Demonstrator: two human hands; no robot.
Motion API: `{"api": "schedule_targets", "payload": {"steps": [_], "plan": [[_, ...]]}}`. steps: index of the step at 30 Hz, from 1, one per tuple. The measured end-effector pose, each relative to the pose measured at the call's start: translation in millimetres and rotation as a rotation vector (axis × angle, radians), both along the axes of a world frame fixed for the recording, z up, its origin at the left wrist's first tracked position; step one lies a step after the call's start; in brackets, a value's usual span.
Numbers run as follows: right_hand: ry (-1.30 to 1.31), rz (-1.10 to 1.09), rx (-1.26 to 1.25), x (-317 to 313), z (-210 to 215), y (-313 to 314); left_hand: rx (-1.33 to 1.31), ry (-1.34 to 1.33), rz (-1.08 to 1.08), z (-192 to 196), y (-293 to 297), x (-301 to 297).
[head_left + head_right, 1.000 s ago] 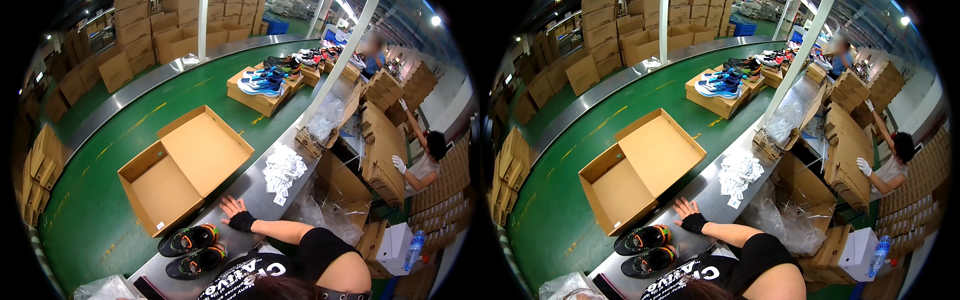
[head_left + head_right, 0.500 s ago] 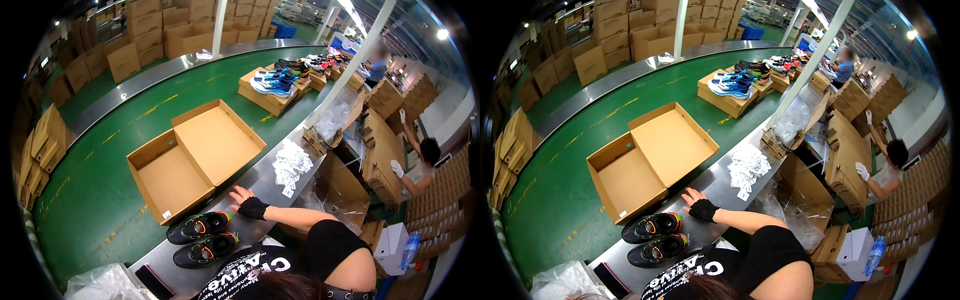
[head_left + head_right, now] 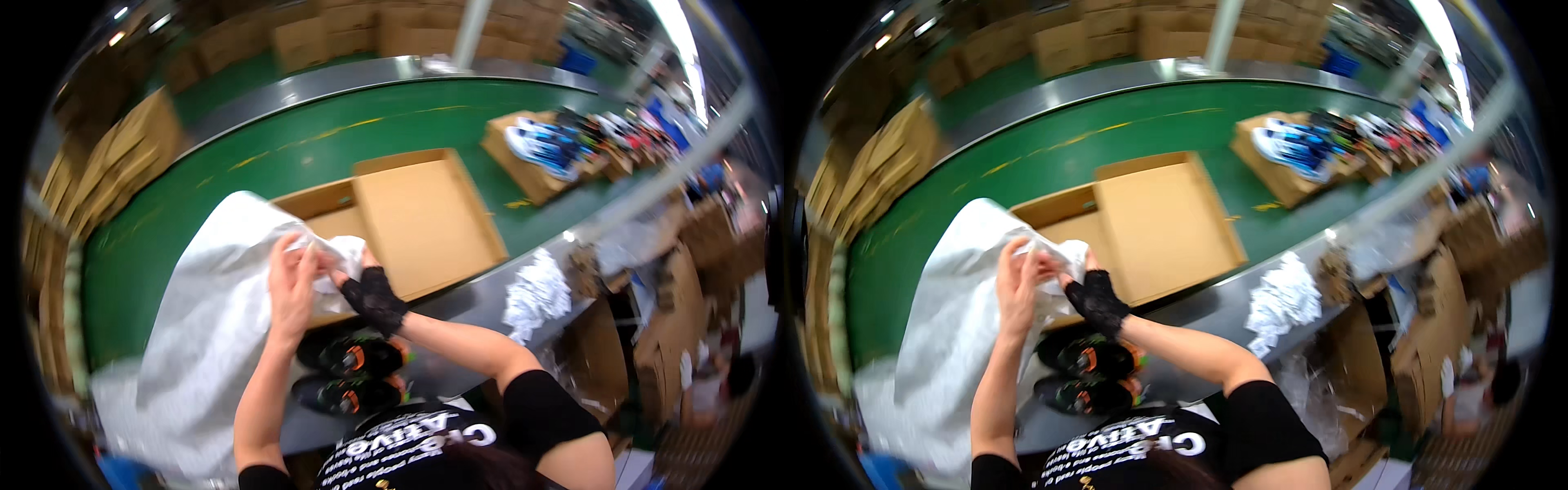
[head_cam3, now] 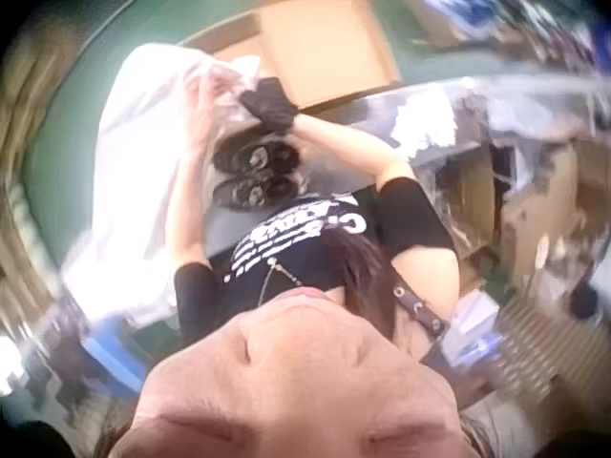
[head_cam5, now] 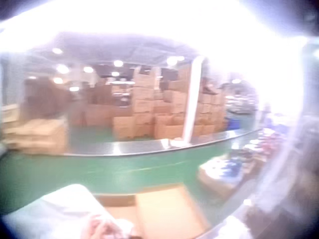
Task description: The person packages shoes by placing them into cardboard boxes lined with tissue paper, closing the boxes, and moving them to a conveyor belt.
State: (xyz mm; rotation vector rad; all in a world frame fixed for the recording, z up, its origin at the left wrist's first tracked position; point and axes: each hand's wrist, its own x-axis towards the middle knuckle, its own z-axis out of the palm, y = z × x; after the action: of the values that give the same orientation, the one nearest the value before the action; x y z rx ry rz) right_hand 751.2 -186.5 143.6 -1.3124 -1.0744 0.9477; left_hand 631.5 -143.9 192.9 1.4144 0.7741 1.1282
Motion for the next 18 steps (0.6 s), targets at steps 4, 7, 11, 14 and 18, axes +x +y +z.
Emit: {"api": "schedule_targets", "payload": {"steps": [4, 7, 11, 14, 18], "plan": [[-0.143, -0.659, 0.105, 114, -38, 41, 0.720, 0.720, 0.104, -17, -1, 15], [-0.183, -0.975, 0.219, 212, -55, 46, 0.747, 1.182, 0.129, -63, -1, -14], [-0.350, -1.351, 0.111, 312, -68, -8, 0.504, 1.556, 0.157, -106, 14, -58], [-0.298, -1.463, 0.063, 348, -68, -48, 0.201, 1.505, 0.262, -124, 36, -100], [-0.770, -1.288, -0.238, 346, -69, -75, -0.268, 0.944, 0.460, -193, 77, -170]]}}
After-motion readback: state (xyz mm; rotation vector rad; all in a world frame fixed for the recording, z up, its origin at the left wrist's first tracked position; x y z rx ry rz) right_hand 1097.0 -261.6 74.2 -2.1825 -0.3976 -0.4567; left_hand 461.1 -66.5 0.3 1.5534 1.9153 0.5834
